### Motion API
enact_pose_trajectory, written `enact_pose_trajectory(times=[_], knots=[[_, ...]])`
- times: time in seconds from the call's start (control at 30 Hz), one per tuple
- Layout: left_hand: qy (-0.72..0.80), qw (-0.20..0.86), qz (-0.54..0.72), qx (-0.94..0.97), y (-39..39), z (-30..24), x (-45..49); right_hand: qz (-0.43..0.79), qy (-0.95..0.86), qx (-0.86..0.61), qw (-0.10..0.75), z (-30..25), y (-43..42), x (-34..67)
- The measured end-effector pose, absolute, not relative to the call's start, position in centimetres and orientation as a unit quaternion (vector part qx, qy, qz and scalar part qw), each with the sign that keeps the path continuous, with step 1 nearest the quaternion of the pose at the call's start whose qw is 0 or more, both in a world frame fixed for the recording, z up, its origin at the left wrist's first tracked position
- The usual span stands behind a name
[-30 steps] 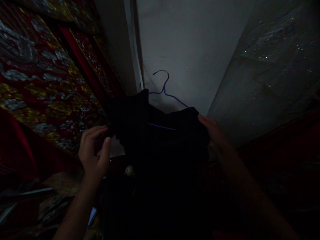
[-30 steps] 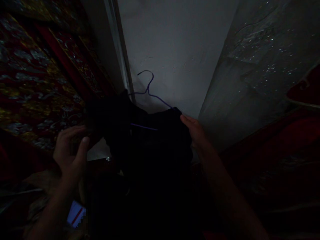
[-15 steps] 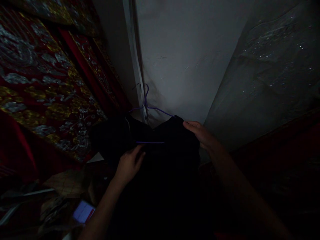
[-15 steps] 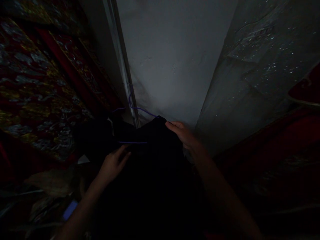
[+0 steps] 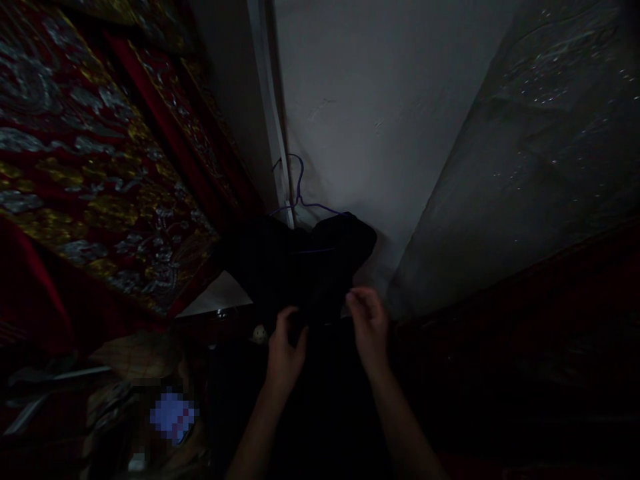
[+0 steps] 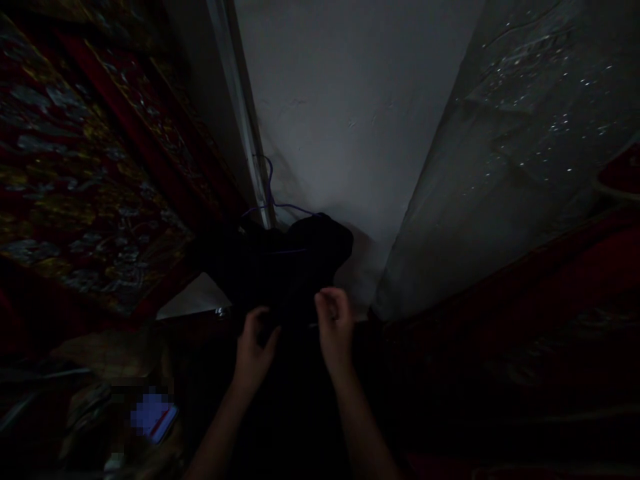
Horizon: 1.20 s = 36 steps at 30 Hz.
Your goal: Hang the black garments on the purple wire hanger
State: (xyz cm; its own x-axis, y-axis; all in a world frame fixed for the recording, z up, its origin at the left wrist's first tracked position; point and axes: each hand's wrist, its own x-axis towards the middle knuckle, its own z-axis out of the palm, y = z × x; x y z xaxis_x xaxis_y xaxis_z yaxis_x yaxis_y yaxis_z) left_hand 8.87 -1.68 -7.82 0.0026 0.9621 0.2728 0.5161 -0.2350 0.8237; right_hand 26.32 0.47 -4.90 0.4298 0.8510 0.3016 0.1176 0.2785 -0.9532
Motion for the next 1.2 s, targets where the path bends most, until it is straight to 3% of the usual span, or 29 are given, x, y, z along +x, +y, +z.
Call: enact_pose_trajectory(times=[0.07, 0.13, 0.37, 0.5, 0.73, 0.97, 1.1, 1.2], knots=[[0.547, 0.278, 0.515, 0.599, -2.7, -8.8, 10.2, 0.411, -0.493, -0.5, 0.581, -7.0, -1.3, 23.6], [0.54, 0.283, 0.576, 0.545, -3.5, -9.4, 11.3, 0.451, -0.519, -0.48, 0.544, -8.3, -2.1, 21.7], [0.527, 0.268, 0.602, 0.537, -3.8, -10.3, 10.6, 0.39, -0.591, -0.535, 0.461, -8.3, -1.0, 21.8], [0.53, 0.247, 0.589, 0.558, -3.5, -10.0, 9.9, 0.429, -0.606, -0.515, 0.428, -7.9, -1.5, 22.1], [0.542, 0.241, 0.55, 0.588, -3.3, -10.4, 9.5, 0.582, -0.494, -0.466, 0.449, -4.8, 0.3, 22.2], [0.552, 0.237, 0.493, 0.629, -2.7, -13.5, 9.6, 0.5, -0.434, -0.406, 0.63, 6.6, 7.4, 22.2], [0.549, 0.233, 0.455, 0.662, -3.0, -13.9, 10.1, 0.458, -0.488, -0.388, 0.634, 9.1, 7.9, 21.6], [0.529, 0.209, 0.488, 0.662, -1.9, -10.6, 9.8, 0.439, -0.534, -0.379, 0.616, 8.2, 6.6, 21.3]])
